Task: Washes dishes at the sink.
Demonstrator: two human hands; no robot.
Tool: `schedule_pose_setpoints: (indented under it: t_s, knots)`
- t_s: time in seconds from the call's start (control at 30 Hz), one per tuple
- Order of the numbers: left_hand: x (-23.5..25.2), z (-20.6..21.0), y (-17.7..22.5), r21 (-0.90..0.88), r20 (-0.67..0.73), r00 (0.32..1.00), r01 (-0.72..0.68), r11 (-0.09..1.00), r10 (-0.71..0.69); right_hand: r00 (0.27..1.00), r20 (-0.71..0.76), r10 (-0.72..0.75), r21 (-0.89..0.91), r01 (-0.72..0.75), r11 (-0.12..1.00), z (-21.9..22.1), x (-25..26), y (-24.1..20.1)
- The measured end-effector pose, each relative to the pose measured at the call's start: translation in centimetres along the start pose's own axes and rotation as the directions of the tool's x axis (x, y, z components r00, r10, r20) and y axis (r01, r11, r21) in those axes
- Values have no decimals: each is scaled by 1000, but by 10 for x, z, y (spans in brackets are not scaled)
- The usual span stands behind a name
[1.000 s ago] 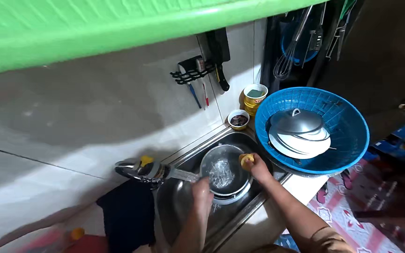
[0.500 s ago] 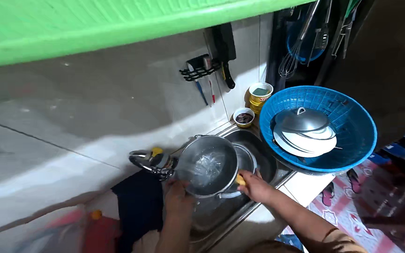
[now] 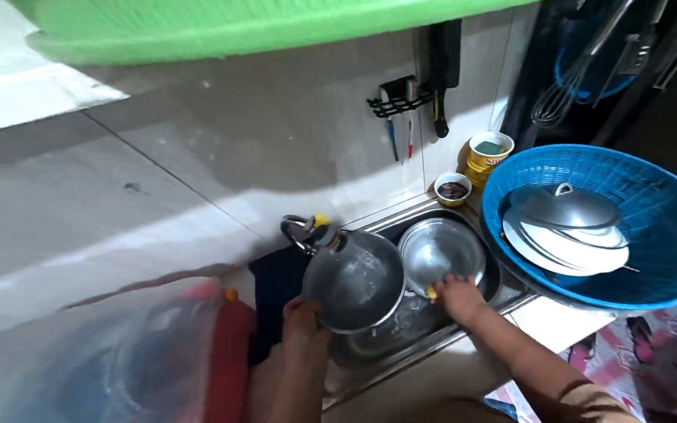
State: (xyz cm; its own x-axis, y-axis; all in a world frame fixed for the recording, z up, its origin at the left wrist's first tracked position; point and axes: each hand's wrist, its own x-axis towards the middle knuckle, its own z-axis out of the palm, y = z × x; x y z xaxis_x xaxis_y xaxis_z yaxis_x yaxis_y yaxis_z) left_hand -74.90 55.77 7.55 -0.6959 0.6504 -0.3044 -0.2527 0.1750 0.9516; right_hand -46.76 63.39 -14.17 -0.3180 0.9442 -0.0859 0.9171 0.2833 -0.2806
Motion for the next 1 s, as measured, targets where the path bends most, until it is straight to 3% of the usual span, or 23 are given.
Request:
schedule_pose_setpoints:
  t_s: [0.2,0.37,0.5,0.6,0.67,0.77,0.87,0.93,1.0]
  knots:
    - [12,-2,-19,118,-14,998,66,991,-65,1000,-13,12,-32,-13,999,13,11,28]
    - [24,-10,-36,237,45,999,17,971,-28,991,74,112,42,-115,993,-2,20,39]
    - [40,-12,-50,304,154,985,-124,944,80,973,42,226,410,-223,884,-40,29,20]
    - [54,-11,-61,261,209,972,-159,952,105,994,11,111,639,-92,763,-55,39,-33]
    - [61,-7,-59,297,204,975,-144,944,84,999,-20,-38,594,43,803,-56,50,-78]
    - [77,-1,-53,364,262,961,-186,912,92,959,-94,-268,245,283,927,-32,78,-127]
    - [98,6,-47,478,373,924,-271,835,87,844,-68,-533,-92,527,845,16,118,-139]
    - [112,12,-46,539,427,902,-309,783,62,806,18,-591,-186,584,790,34,131,-142]
    - [126,16,-53,551,437,895,-343,761,86,837,142,-528,-113,543,832,28,128,-148]
